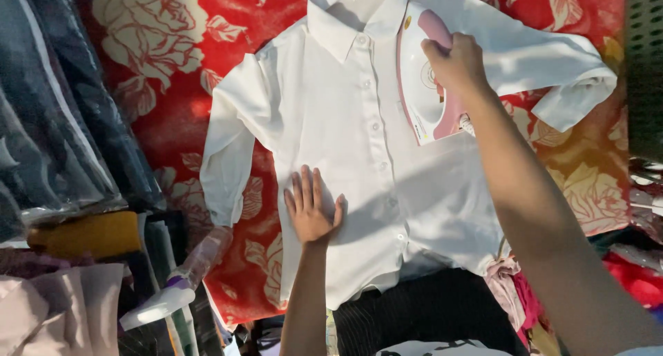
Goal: The person buttons a white long-sleeved shirt laid on a red floral surface, then uses a pink iron to press the front and sleeves. The person folds the shirt neatly into a compact rectangle.
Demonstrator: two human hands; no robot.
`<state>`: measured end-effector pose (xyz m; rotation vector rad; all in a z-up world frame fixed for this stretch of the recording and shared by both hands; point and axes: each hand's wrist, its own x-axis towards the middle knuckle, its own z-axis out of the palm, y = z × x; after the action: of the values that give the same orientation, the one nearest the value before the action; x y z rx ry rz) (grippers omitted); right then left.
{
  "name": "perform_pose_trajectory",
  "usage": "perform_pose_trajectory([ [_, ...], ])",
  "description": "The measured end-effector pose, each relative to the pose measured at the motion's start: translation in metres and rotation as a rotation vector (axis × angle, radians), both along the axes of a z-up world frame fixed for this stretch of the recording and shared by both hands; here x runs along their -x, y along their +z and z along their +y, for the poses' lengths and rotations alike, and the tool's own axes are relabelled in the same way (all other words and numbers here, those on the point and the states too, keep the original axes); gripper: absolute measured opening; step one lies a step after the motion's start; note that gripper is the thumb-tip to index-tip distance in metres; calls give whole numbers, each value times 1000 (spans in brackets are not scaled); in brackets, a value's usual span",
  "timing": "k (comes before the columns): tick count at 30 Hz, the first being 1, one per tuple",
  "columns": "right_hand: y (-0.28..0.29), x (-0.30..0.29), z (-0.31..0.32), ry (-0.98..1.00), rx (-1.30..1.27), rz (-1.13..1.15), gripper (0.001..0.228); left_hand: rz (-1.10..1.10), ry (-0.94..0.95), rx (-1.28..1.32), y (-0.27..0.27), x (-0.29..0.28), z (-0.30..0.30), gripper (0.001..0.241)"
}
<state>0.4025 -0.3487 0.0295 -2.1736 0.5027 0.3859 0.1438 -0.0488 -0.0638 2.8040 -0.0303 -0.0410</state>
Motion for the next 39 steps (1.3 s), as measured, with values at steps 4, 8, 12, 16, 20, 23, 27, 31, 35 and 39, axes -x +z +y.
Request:
perform_pose_trajectory([
  [4, -46, -25, -24, 24, 108, -249, 35, -6, 9, 32, -1, 2, -2, 86],
  [8, -7, -15, -4, -27, 22, 19, 36, 15, -2, -14, -2, 1, 2, 85],
  [12, -16, -33, -11, -167, -7, 8, 35, 77, -7, -52, -3, 2, 1, 85],
  [16, -27, -37, -13, 19, 134, 12, 34, 12, 0, -31, -6, -6, -1, 84],
  [20, -59, -29, -33, -52, 119, -48, 41, 33, -13, -33, 0, 7, -1, 86],
  [23, -32, -25, -19, -79, 61, -76, 42, 9, -9, -20, 2, 0, 1, 85],
  [27, -38, -10, -30, -94, 145, -47, 37, -24, -4, -13, -2, 0, 0, 84],
  [31, -18, 24, -18, -150, 0, 62, 43, -20, 10, 15, -1, 5, 1, 85],
  [35, 40, 101, 6, 204, 299, 40, 52, -159, -22, -104, -5, -6, 3, 82],
  [39, 4, 157, -34, 78, 488, -146, 45, -155, -16, -83, -6, -2, 2, 84],
])
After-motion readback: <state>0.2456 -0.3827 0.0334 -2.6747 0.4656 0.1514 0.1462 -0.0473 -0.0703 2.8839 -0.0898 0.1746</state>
